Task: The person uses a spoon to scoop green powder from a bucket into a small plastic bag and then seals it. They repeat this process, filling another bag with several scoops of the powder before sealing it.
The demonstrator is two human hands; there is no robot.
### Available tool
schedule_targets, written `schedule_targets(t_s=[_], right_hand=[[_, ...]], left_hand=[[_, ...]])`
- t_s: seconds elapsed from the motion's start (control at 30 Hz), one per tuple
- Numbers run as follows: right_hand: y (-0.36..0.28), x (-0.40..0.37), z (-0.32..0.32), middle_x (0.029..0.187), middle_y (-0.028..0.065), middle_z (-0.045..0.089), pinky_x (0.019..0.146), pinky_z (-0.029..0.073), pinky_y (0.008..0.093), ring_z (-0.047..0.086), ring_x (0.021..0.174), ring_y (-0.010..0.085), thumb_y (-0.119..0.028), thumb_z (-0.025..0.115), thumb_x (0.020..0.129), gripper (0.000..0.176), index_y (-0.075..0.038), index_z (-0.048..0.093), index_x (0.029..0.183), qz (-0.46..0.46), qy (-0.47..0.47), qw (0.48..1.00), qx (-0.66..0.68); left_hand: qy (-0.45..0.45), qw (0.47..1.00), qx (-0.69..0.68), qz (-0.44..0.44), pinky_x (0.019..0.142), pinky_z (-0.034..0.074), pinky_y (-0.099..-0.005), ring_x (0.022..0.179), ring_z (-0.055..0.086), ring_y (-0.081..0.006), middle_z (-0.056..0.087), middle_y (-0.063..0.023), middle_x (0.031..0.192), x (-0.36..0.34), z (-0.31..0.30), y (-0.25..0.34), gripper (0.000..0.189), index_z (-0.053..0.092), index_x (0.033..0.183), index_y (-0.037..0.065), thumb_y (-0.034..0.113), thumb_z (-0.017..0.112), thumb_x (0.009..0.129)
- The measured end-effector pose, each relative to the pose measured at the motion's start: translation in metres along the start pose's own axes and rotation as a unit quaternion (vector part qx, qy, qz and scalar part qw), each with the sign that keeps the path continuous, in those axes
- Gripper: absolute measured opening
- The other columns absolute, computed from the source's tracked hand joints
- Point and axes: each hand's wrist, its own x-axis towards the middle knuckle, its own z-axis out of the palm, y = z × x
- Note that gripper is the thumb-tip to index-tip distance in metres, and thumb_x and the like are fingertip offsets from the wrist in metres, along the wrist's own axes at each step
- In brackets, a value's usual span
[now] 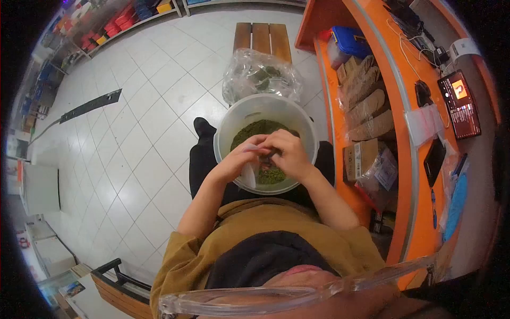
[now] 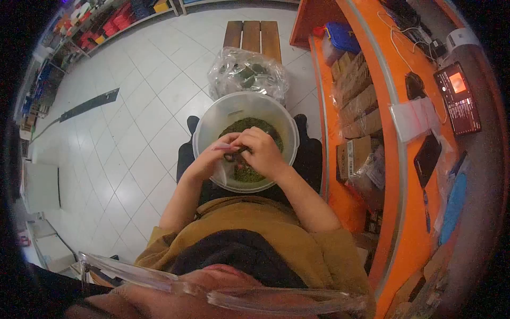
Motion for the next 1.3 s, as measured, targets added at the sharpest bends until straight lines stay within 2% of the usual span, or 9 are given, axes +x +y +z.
schedule_targets(t_s=[0.1,0.2,0.3,0.33,0.47,0.67,0.97,1.17,1.3], right_hand=[[0.007,-0.002,-0.006,0.086,0.0117,0.063,0.075,0.049,0.0386,0.059,0.083,0.0300,0.005,0.066,0.068,0.023,-0.003,0.065,0.089,-0.040,0.030,0.998,-0.034],[0.008,-0.003,-0.008,0.083,0.0105,0.062,0.069,0.048,0.0349,0.059,0.077,0.0250,0.006,0.063,0.073,0.019,-0.002,0.065,0.089,0.009,0.086,0.996,-0.016],[0.004,-0.005,-0.009,0.081,0.0093,0.060,0.063,0.046,0.0309,0.059,0.074,0.0194,0.004,0.061,0.078,0.011,0.000,0.063,0.089,0.118,0.102,0.987,0.025],[0.003,-0.005,-0.007,0.082,0.0114,0.059,0.062,0.047,0.0314,0.059,0.075,0.0207,0.001,0.062,0.079,0.009,0.001,0.061,0.089,0.135,0.097,0.985,0.039],[0.012,-0.013,0.009,0.081,0.0136,0.056,0.060,0.045,0.0340,0.058,0.073,0.0239,-0.005,0.064,0.080,0.014,0.003,0.057,0.089,0.090,0.063,0.992,0.070],[0.012,-0.016,0.009,0.080,0.0148,0.054,0.060,0.043,0.0353,0.054,0.068,0.0253,-0.009,0.065,0.080,0.018,0.004,0.057,0.089,0.060,0.029,0.997,0.034],[0.004,-0.011,0.012,0.079,0.0191,0.055,0.064,0.044,0.0412,0.055,0.071,0.0378,-0.013,0.062,0.085,0.017,0.004,0.057,0.085,0.063,0.014,0.997,0.038],[0.020,-0.008,0.006,0.077,0.0196,0.052,0.066,0.044,0.0419,0.054,0.071,0.0377,-0.011,0.060,0.084,0.016,0.003,0.055,0.083,0.115,0.058,0.989,-0.072],[0.010,-0.004,0.002,0.077,0.0191,0.051,0.065,0.044,0.0414,0.053,0.070,0.0376,-0.010,0.060,0.083,0.015,0.003,0.053,0.083,0.079,0.013,0.997,0.016]], left_hand=[[-0.012,0.997,0.045,0.057,0.096,0.044,-0.0309,0.116,0.053,-0.0197,0.053,-0.0103,0.125,-0.005,0.000,0.004,0.057,0.044,0.132,-0.001,0.002,0.047,0.075],[0.172,0.948,0.194,0.183,0.093,0.044,-0.0334,0.110,0.055,-0.0231,0.056,-0.0124,0.115,-0.005,0.009,0.001,0.043,0.054,0.119,0.001,-0.001,0.052,0.077],[0.407,0.676,0.440,0.428,0.084,0.045,-0.0360,0.095,0.056,-0.0250,0.056,-0.0131,0.108,-0.001,0.016,-0.002,0.027,0.058,0.106,0.003,0.002,0.060,0.079],[0.391,0.663,0.471,0.430,0.079,0.045,-0.0376,0.093,0.057,-0.0312,0.058,-0.0149,0.100,-0.005,0.020,0.000,0.018,0.059,0.095,0.003,0.008,0.066,0.079],[0.263,0.772,0.498,0.294,0.074,0.045,-0.0367,0.081,0.058,-0.0320,0.061,-0.0149,0.083,-0.005,0.038,0.001,0.021,0.062,0.085,0.001,0.021,0.071,0.083],[0.216,0.821,0.478,0.225,0.067,0.046,-0.0352,0.070,0.059,-0.0306,0.062,-0.0143,0.075,-0.006,0.028,0.003,0.023,0.064,0.074,0.000,0.019,0.067,0.086],[0.231,0.669,0.661,0.247,0.069,0.047,-0.0419,0.077,0.056,-0.0317,0.062,-0.0101,0.083,-0.015,0.031,0.006,0.013,0.062,0.079,0.005,0.012,0.070,0.071],[0.326,0.652,0.652,0.211,0.067,0.047,-0.0423,0.076,0.057,-0.0320,0.061,-0.0087,0.077,-0.013,0.016,0.009,0.015,0.060,0.073,0.006,0.016,0.071,0.070],[0.231,0.790,0.526,0.215,0.069,0.047,-0.0433,0.080,0.056,-0.0346,0.060,-0.0131,0.079,-0.012,0.020,0.016,0.015,0.061,0.077,0.004,0.015,0.069,0.072]])
